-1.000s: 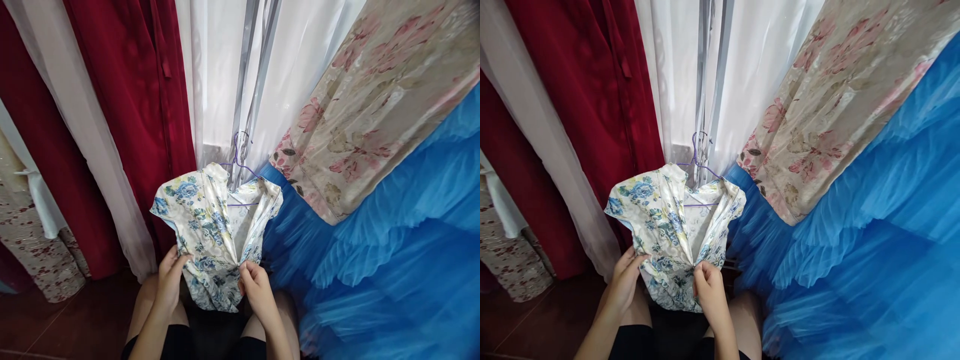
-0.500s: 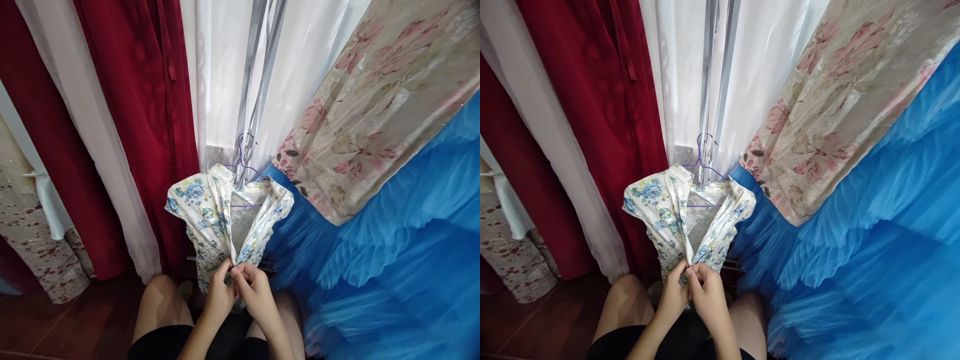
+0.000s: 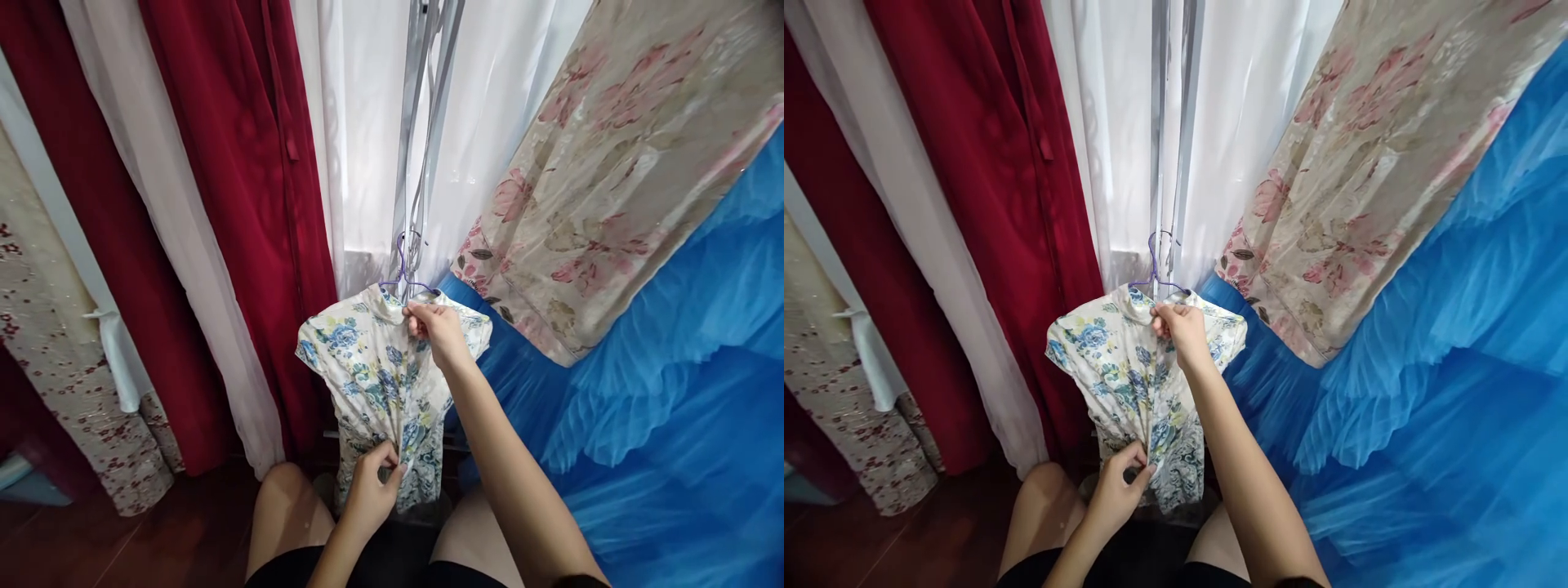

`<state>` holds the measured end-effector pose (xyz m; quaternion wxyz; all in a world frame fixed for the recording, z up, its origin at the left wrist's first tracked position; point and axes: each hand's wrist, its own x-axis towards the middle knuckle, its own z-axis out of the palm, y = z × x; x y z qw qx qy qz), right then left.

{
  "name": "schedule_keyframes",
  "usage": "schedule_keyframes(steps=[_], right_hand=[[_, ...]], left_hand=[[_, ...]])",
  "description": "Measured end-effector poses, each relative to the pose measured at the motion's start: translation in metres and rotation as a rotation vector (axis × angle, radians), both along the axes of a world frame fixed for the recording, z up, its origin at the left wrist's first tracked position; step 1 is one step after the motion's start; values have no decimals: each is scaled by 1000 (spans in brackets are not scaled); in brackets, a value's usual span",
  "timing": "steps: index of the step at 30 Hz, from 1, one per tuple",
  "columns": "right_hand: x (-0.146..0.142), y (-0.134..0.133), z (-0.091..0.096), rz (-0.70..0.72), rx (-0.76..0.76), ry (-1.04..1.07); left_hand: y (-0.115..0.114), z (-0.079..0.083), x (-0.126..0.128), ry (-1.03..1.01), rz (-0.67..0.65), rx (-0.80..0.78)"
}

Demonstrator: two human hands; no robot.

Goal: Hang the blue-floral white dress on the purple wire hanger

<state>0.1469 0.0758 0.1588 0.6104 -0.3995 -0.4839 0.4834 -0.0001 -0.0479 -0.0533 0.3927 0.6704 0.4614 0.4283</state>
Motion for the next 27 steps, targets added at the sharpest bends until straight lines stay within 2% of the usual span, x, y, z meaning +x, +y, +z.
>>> schedule_keyframes(steps=[3,5,6,8,10,13,14,16,19,22,25,27], right_hand=[[-5,0,2,-3,25,-23],[-7,-9,-5,-12,64,-56],[-7,-14,-9,-16,83,-73],[-5,-25,-14,-18,114,-100],[-1,-33,-15,-9,137,-131],[4,-37,-13,30,170,-184],[5,-36,-13,41,179,-198],[6,-30,-19,44,196,-209],[5,-15,-37,-11,224,-244],[1,-6,-59,-19,199,-322],[-2,-13,-74,16,150,-347],[-5,-22,-77,33,142,-358]], left_hand=[[7,-2,-1,-23,-12,-29],[15,11,-5,-37,-1,-27],[21,24,-7,-48,21,-2],[35,61,-11,-73,91,113],[54,108,-13,-91,155,323],[86,173,-9,-20,129,614],[94,189,-6,37,90,667],[104,210,-1,145,27,733],[104,225,4,174,44,795],[107,233,-7,29,181,792],[133,234,-38,-270,329,671],[160,222,-67,-639,370,477]])
